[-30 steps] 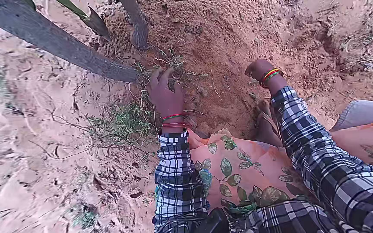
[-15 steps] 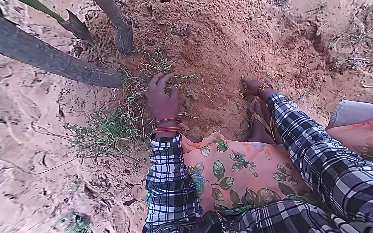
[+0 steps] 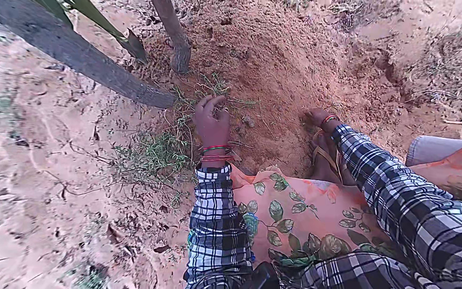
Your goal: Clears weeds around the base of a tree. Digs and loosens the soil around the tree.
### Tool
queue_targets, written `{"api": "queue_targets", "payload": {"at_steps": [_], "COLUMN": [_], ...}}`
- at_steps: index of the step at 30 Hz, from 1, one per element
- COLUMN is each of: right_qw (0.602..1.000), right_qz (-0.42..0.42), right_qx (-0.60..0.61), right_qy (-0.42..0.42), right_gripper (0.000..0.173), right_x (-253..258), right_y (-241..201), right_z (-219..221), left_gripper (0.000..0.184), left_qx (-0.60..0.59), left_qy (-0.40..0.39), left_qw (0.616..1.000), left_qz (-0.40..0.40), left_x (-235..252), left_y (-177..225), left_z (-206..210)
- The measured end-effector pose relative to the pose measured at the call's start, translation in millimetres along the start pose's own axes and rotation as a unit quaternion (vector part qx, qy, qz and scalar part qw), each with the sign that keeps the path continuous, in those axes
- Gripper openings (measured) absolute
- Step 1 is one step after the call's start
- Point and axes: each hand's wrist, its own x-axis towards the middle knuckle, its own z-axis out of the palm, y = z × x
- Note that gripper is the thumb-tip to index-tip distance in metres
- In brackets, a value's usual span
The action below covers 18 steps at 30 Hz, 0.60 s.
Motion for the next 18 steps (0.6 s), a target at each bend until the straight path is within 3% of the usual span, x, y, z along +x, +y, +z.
{"api": "queue_targets", "payload": {"at_steps": [2, 5, 7, 10, 12, 13, 15, 18], "right_qw": [0.991, 0.939, 0.96, 0.997, 0.997, 0.998, 0.996, 0.978], "right_qz": [-0.003, -0.006, 0.007, 0.068, 0.041, 0.007, -0.032, -0.17], "right_qx": [0.115, 0.296, 0.246, 0.017, -0.064, -0.064, -0.013, 0.122], "right_qy": [0.067, 0.176, 0.132, -0.041, -0.012, 0.013, -0.077, -0.005], "right_gripper": [0.061, 0.061, 0.06, 0.058, 0.055, 0.048, 0.045, 0.04], "right_x": [-4, -4, -2, -4, 0, 2, -4, -26], "right_y": [0, -4, -12, -31, -27, -26, -56, -113], "right_z": [-13, -36, -53, -42, 9, 30, 11, -29], "left_gripper": [0.037, 0.037, 0.037, 0.036, 0.038, 0.04, 0.038, 0.032], "left_qx": [0.001, -0.001, 0.011, 0.013, 0.028, 0.041, 0.057, 0.035], "left_qy": [0.0, -0.007, -0.01, -0.007, 0.017, 0.031, 0.053, 0.044], "left_qw": [1.0, 1.0, 1.0, 1.0, 0.999, 0.998, 0.994, 0.995], "left_qz": [-0.004, -0.01, -0.006, -0.005, -0.024, -0.04, -0.074, -0.088], "left_x": [-2, -2, -1, 1, 2, 2, 3, 3], "left_y": [1, 3, 4, 6, 5, 4, 2, 4], "left_z": [-5, -4, -1, 3, -2, -9, -24, -32]}}
